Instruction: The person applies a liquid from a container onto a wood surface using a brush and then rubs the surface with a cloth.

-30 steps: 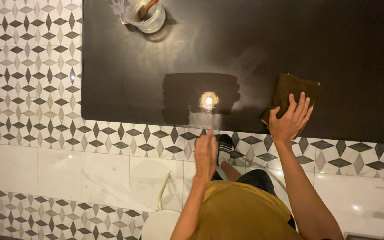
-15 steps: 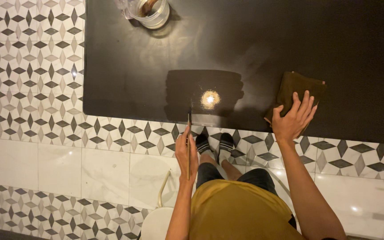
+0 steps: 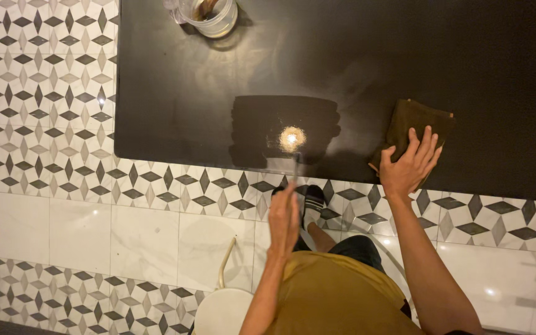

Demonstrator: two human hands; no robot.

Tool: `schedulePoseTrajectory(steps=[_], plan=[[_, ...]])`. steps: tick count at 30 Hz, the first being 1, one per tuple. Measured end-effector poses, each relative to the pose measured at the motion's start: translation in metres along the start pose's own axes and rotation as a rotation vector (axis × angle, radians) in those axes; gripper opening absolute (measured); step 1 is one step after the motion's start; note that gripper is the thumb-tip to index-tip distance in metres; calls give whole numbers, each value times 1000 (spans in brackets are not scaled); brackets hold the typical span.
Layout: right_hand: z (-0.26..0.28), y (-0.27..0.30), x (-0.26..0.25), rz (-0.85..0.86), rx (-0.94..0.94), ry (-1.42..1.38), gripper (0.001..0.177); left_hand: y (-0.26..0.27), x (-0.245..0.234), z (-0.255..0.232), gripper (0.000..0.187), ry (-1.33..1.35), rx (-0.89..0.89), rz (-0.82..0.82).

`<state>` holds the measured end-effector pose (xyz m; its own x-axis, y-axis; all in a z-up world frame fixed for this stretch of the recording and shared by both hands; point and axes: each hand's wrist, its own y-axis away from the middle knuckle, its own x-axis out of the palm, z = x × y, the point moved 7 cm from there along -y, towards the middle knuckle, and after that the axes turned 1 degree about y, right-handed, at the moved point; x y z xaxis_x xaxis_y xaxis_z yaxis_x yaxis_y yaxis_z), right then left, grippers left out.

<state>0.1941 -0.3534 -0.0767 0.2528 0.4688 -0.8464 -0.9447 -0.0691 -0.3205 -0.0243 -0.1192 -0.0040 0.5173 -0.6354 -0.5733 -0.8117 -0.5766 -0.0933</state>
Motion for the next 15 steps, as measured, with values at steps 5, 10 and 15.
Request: schedulePoseTrajectory(steps=[5,10,15], plan=[[2,-1,-2,-16,-6,-11,54,-9,-45,20,33,-15,-93,-112],[3,0,-4,-21,-10,-4,53,-6,-36,21,33,-29,-55,-95],[1,1,-2,-25,-27,12,55,12,8,2,33,-30,-3,75]])
